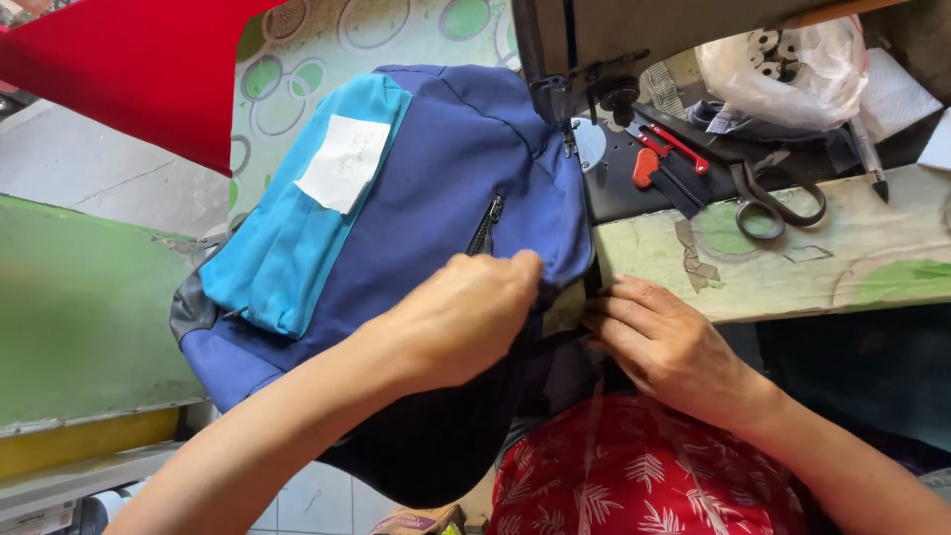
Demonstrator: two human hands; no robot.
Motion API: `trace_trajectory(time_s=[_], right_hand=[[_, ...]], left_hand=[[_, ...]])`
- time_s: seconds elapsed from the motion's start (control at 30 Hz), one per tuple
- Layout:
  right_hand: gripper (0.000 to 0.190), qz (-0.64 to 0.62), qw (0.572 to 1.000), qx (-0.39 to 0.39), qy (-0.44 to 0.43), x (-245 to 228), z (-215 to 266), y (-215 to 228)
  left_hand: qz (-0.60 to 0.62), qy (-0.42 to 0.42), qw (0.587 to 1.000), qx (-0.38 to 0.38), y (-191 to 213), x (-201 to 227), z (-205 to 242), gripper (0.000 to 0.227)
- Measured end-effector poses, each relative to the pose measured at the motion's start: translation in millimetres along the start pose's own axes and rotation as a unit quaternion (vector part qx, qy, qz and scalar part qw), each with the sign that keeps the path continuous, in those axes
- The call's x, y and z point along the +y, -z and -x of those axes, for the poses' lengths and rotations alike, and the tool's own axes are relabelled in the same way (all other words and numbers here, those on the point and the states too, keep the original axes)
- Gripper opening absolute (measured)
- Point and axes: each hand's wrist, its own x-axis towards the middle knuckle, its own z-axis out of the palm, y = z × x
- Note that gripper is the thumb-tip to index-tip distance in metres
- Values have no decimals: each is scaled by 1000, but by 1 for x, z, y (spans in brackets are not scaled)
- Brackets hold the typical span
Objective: The person sews a blue backpack using a sewing machine. They align the fabric and guide it through the machine, then turn the backpack over and check the inside of a zippered compartment.
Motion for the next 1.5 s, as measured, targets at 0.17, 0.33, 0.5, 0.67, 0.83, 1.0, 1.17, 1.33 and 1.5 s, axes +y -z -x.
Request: trace_trajectory(time_s=[0.17, 0.33, 0.5, 0.67, 0.83, 1.0, 1.17, 1.33, 1.5], right_hand=[[15, -15, 1000, 9, 9, 9, -7, 4], [13, -25, 999, 19, 19, 24, -14, 4], [9, -29, 999, 39, -23, 32, -6, -3], [29, 3, 996, -71, -54, 32, -5, 7], [18, 19, 996, -84, -15, 29, -14, 7], [24, 41, 991, -123, -32, 30, -10, 5], [25, 33, 988, -145, -50, 32, -12, 6], [24, 31, 986, -155, -58, 33, -15, 7], [32, 11, 985, -164, -53, 38, -12, 6]], left_hand=[[12, -65, 998, -12, -51, 2, -23, 10], [130, -16, 990, -51, -65, -10, -51, 18], [357, 11, 917, -174, 1, -12, -51, 42], [152, -174, 961, 154, -37, -43, -66, 9], [14, -273, 937, 217, -50, -68, -79, 30], [16, -296, 920, 257, -40, -62, -83, 23], [-19, -279, 924, 262, -43, -61, -92, 17], [-30, -277, 932, 233, -48, -62, -94, 12], [-37, -227, 929, 291, -54, -60, -98, 24]])
